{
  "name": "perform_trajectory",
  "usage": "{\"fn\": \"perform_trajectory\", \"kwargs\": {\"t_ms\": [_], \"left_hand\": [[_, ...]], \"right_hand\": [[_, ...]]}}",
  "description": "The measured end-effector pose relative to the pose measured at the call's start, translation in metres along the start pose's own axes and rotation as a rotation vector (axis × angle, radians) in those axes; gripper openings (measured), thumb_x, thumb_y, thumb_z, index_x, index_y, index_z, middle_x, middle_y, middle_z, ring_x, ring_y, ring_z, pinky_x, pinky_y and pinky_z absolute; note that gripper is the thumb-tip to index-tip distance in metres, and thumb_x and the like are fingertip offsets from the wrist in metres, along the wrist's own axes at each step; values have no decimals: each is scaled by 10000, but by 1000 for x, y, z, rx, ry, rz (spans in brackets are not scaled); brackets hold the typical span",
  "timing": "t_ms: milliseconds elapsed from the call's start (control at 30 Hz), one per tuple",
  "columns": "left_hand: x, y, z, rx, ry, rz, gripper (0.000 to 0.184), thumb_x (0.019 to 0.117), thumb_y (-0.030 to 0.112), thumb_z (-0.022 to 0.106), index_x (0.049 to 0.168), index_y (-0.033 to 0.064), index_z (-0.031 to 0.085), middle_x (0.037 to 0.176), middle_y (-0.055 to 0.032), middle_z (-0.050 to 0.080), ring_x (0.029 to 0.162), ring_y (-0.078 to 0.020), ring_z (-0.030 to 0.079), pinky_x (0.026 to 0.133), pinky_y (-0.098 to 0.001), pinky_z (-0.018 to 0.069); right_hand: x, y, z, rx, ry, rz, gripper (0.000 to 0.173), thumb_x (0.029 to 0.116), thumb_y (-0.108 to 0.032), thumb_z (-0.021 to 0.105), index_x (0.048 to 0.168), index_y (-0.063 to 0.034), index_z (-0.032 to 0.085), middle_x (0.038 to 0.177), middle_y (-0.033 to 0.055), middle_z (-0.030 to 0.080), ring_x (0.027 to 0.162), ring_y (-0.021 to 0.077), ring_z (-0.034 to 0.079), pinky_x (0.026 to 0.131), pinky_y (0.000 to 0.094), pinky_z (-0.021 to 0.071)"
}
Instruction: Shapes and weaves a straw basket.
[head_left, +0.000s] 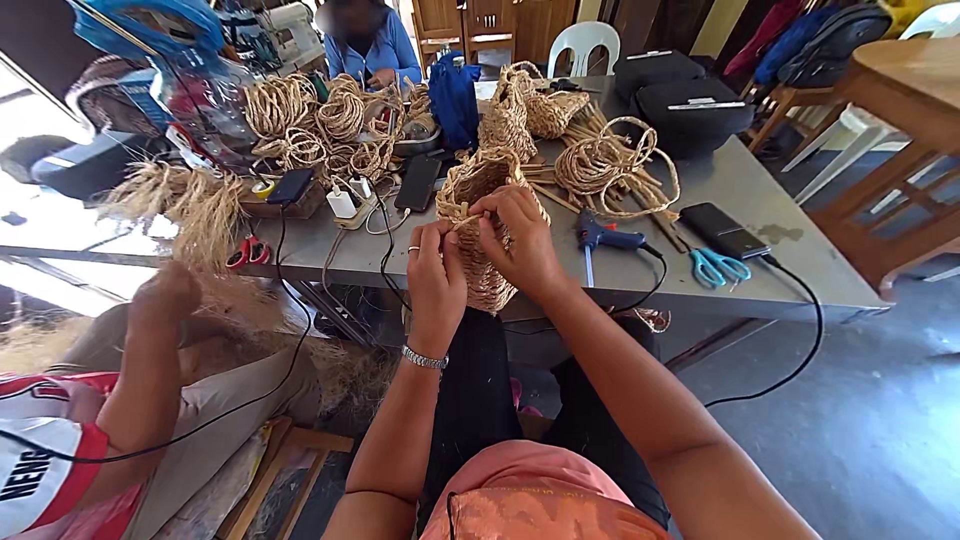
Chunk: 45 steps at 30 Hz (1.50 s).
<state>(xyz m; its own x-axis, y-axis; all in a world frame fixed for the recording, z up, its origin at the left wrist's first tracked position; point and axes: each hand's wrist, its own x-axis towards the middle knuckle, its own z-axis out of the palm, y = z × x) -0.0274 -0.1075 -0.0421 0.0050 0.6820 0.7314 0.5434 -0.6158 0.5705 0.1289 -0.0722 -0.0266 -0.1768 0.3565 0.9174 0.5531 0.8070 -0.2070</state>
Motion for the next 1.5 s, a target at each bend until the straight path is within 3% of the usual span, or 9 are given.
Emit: {"fn": "perform_trajectory", "kwargs": {"t_ms": [167,300,467,667,867,1167,1333,1433,1500], "left_hand": [[11,-2,-11,180,-96,35,299,1107,188,402,1240,44,627,1148,-145,645,957,-256,670,794,-441,570],[24,-24,-34,181,-167,70,319,1078,312,524,1240,43,579,803,-93,614,659,-227,605,605,-429,532],[40,-36,-63,63,-216,256,197,1026,183,625,1124,18,668,1020,-113,666,741,-109,591,671,-247,511],[102,-41,-66,23,-309,374,243,1058,214,546,1123,45,709,1069,-100,658,866,-96,609,792,-241,508],[121,-62,-41,-231,-499,322,241,1075,177,479,1154,45,664,1082,-22,634,901,-28,581,804,-197,487],[99,-78,-10,-599,-370,178,164,1061,104,503,1120,79,655,1025,55,643,915,-16,598,829,-221,507],[95,-82,-7,-661,-370,158,172,1061,83,494,1099,95,662,1049,47,655,981,-43,615,902,-259,518],[85,-83,-2,-686,-334,115,201,1072,110,451,1110,121,648,1047,72,625,927,-18,581,835,-225,494],[71,-79,5,-751,-287,43,229,1086,140,394,1133,123,618,1035,66,610,896,-25,573,808,-229,491]], "right_hand": [[8,-6,-4,-119,-96,65,396,966,-99,526,1333,-48,665,1072,125,705,1080,288,632,995,431,495],[14,-6,-8,-167,-140,75,356,952,-89,528,1241,-119,733,980,96,694,1026,288,627,907,440,504],[16,-7,-9,-152,-166,105,325,941,-81,546,1205,-108,734,973,90,689,1021,286,622,923,445,495],[16,-9,-12,-145,-178,108,319,929,-92,554,1194,-94,732,956,93,682,1008,288,615,915,439,490],[15,-10,-10,-161,-172,105,319,928,-83,556,1197,-73,728,997,114,695,1032,305,629,914,447,511],[4,-10,-4,-171,-77,41,356,947,-54,567,1260,-86,735,1078,127,720,1119,313,630,972,422,512],[-4,-10,-2,-180,-77,-8,372,971,-51,553,1268,-170,744,1203,95,724,1253,352,587,1060,506,457],[-2,-10,-5,-99,-33,21,369,970,-31,545,1325,-22,644,1188,103,736,1207,292,634,1051,440,496],[-2,-11,-6,-50,-14,42,245,946,-28,596,1182,26,637,1123,141,711,1142,286,649,1007,405,529]]}}
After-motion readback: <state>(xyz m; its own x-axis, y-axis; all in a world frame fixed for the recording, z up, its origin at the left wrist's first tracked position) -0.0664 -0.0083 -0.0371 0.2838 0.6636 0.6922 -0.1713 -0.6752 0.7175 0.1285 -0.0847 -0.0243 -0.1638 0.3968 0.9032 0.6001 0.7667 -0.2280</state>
